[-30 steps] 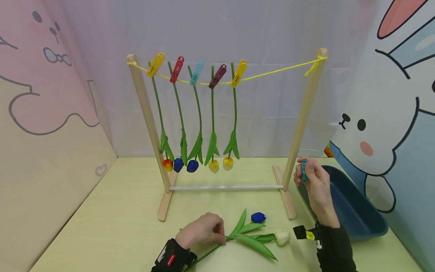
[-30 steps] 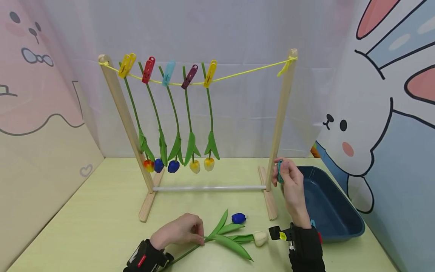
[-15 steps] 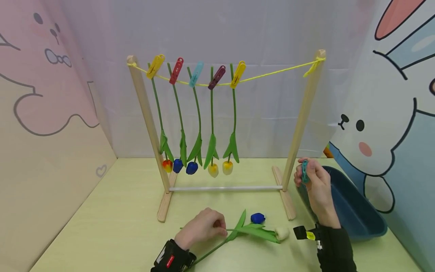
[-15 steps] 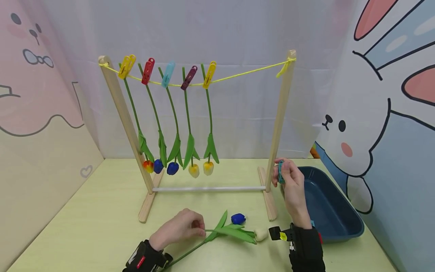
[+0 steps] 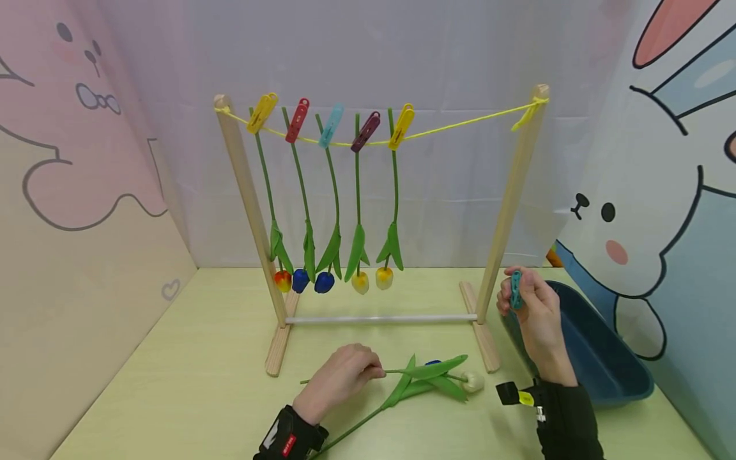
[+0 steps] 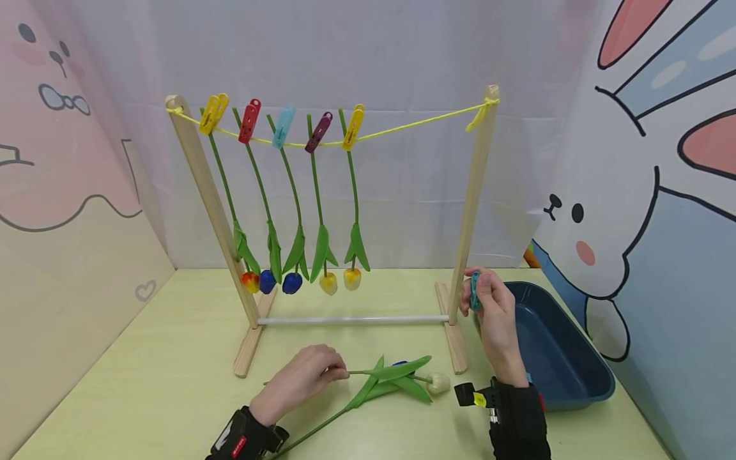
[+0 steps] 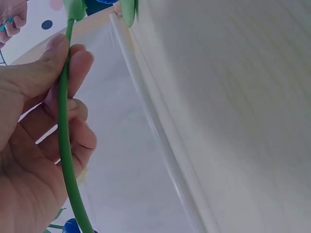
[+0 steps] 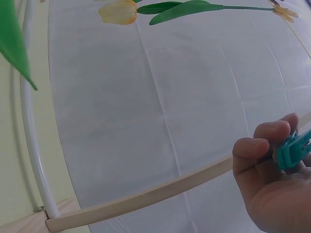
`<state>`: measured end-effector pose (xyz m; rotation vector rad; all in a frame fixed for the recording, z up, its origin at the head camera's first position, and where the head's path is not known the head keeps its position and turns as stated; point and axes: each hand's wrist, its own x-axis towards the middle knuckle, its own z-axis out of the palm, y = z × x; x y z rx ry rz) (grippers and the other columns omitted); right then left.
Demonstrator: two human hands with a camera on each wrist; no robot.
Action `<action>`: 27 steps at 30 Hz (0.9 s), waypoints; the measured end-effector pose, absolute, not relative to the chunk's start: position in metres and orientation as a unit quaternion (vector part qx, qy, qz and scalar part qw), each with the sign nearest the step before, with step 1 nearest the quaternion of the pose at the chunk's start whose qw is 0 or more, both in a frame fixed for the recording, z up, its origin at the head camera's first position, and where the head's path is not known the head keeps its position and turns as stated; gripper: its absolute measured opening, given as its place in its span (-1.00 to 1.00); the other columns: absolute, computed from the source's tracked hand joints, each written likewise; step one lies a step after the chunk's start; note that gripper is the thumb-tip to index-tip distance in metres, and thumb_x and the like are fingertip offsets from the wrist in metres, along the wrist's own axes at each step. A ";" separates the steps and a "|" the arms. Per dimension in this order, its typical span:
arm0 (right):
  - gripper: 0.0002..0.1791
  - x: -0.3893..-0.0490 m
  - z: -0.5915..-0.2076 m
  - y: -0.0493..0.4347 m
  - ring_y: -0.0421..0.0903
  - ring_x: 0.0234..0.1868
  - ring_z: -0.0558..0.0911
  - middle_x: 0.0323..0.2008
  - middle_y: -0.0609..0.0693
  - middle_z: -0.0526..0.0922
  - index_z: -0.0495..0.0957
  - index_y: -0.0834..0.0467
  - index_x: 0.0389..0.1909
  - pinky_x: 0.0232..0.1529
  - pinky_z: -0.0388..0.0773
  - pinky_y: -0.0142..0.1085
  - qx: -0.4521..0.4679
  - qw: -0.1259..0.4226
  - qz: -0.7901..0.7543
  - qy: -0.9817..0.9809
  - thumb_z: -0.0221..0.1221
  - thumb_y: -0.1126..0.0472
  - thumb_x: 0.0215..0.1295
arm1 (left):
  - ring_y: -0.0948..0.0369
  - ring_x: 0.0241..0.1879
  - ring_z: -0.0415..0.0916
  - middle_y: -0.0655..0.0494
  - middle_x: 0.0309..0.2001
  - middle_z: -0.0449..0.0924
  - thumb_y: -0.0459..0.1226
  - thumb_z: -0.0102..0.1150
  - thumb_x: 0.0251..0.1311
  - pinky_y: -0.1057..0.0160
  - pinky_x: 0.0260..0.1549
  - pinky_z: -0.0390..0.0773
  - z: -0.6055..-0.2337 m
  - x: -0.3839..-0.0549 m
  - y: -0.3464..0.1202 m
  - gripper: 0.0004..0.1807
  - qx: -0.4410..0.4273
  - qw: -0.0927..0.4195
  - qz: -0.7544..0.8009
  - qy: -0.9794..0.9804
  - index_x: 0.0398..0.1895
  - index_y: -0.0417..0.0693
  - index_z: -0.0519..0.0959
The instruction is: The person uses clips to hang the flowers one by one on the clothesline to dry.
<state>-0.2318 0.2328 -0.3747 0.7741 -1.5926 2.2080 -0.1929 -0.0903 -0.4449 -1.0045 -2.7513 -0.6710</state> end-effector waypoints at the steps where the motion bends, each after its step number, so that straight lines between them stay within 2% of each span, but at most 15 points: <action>1: -0.67 -0.232 -0.375 0.233 -0.14 -0.53 0.39 -0.46 -0.07 0.49 0.50 0.19 -0.01 -0.50 0.25 -0.25 0.270 0.155 0.771 -0.556 -0.26 0.21 0.65 | 0.42 -0.44 0.51 0.23 -0.46 0.68 -0.23 0.34 0.25 0.50 -0.37 0.46 -0.445 -0.193 -0.090 -0.91 -0.334 0.076 -0.218 -0.914 -0.40 -0.01 0.73; 5: -0.67 -0.232 -0.374 0.233 -0.14 -0.52 0.40 -0.46 -0.07 0.49 0.50 0.19 -0.02 -0.50 0.26 -0.25 0.272 0.156 0.770 -0.556 -0.26 0.21 0.65 | 0.44 -0.45 0.47 0.24 -0.46 0.66 -0.23 0.32 0.27 0.50 -0.39 0.44 -0.443 -0.192 -0.089 -0.91 -0.328 0.093 -0.207 -0.917 -0.38 0.00 0.71; 12: -0.67 -0.232 -0.374 0.232 -0.15 -0.53 0.41 -0.47 -0.07 0.50 0.50 0.18 -0.03 -0.50 0.24 -0.25 0.268 0.153 0.772 -0.556 -0.26 0.21 0.65 | 0.47 -0.50 0.46 0.20 -0.46 0.70 -0.20 0.26 0.33 0.51 -0.47 0.39 -0.439 -0.191 -0.088 -0.87 -0.302 0.088 -0.207 -0.927 -0.36 0.01 0.69; 17: -0.67 -0.232 -0.374 0.232 -0.15 -0.53 0.41 -0.47 -0.07 0.51 0.51 0.17 -0.03 -0.50 0.23 -0.24 0.265 0.149 0.774 -0.555 -0.25 0.21 0.65 | 0.43 -0.59 0.43 0.34 -0.52 0.66 -0.12 0.31 0.28 0.51 -0.61 0.20 -0.438 -0.189 -0.089 -0.87 -0.283 0.148 -0.148 -0.936 -0.43 0.13 0.69; 21: -0.67 -0.232 -0.375 0.232 -0.15 -0.53 0.40 -0.47 -0.07 0.51 0.51 0.18 -0.03 -0.50 0.21 -0.24 0.267 0.149 0.773 -0.555 -0.25 0.21 0.65 | 0.39 -0.64 0.43 0.39 -0.55 0.65 -0.08 0.34 0.23 0.50 -0.65 0.09 -0.438 -0.188 -0.090 -0.88 -0.270 0.202 -0.118 -0.934 -0.44 0.18 0.69; 24: -0.67 -0.233 -0.375 0.232 -0.15 -0.53 0.40 -0.46 -0.08 0.50 0.51 0.18 -0.03 -0.50 0.21 -0.24 0.266 0.150 0.771 -0.558 -0.25 0.20 0.65 | 0.36 -0.63 0.48 0.37 -0.54 0.66 -0.07 0.34 0.22 0.51 -0.66 0.11 -0.436 -0.188 -0.091 -0.88 -0.265 0.224 -0.126 -0.930 -0.43 0.18 0.70; 27: -0.67 -0.233 -0.375 0.232 -0.14 -0.53 0.40 -0.46 -0.08 0.50 0.50 0.18 -0.03 -0.50 0.21 -0.24 0.264 0.151 0.770 -0.561 -0.25 0.20 0.65 | 0.36 -0.56 0.57 0.35 -0.50 0.69 -0.09 0.33 0.22 0.51 -0.61 0.29 -0.434 -0.187 -0.091 -0.90 -0.260 0.225 -0.159 -0.925 -0.39 0.16 0.72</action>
